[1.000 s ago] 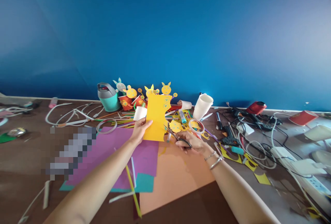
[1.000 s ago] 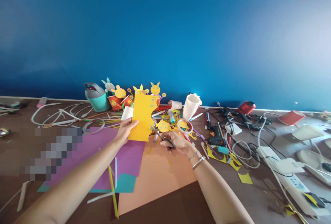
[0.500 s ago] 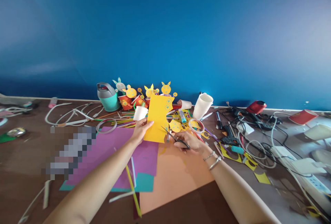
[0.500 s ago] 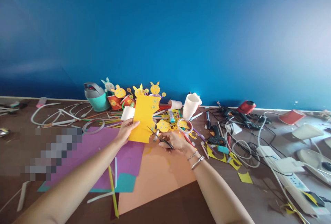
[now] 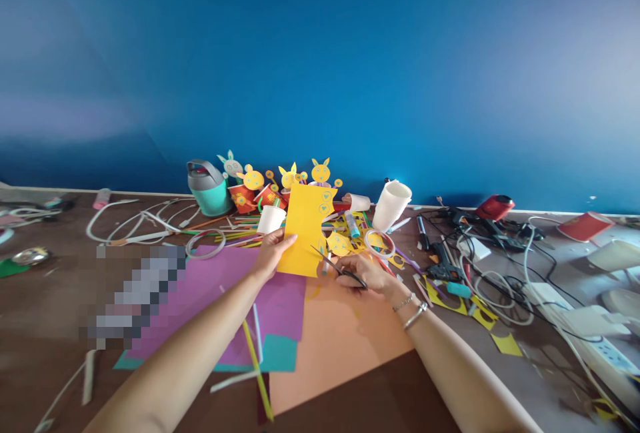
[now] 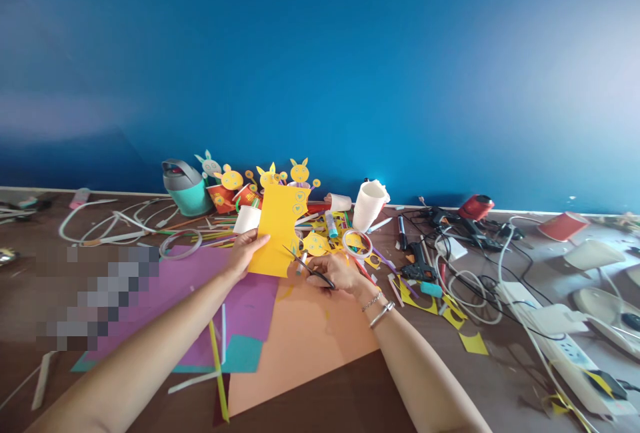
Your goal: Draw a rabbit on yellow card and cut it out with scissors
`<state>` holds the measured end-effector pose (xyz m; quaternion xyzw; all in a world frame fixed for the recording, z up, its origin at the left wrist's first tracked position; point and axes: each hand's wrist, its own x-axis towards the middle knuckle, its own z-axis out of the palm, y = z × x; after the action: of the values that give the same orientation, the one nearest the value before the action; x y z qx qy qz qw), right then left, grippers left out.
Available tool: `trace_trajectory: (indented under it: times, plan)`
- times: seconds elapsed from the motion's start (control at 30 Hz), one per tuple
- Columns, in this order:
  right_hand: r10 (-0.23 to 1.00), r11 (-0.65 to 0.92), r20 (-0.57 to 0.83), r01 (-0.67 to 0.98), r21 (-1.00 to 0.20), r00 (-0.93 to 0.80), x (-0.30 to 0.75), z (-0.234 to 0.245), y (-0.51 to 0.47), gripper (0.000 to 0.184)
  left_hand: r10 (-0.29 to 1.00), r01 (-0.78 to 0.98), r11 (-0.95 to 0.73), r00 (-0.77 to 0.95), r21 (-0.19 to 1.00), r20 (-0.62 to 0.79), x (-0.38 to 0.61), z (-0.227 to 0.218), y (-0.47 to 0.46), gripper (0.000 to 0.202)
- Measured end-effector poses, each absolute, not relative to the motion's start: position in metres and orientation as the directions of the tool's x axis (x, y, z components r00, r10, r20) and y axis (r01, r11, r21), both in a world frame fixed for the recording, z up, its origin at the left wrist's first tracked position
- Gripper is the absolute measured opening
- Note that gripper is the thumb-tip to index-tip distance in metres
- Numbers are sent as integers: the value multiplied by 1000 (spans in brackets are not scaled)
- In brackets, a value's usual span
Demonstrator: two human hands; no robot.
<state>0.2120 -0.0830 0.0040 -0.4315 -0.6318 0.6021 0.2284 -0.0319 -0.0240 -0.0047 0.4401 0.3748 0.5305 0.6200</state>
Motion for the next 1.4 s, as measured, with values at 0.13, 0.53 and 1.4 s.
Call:
trace_trajectory:
  times: [0.13,0.53,1.4]
  plan:
    - [816,-68,-225,297,-952,-533,213,2,-81,13,986,-314,56,167,948,-3,-32,-3,-25,38]
    - [804,-35,-181,258,-965,-567,215,-3,-79,15,986,-293,33,165,956,17,-33,-3,-25,38]
    - [847,-33,-173,275,-961,-503,209,-1,-82,16,994,-311,-17,97,950,50,-32,-4,-26,34]
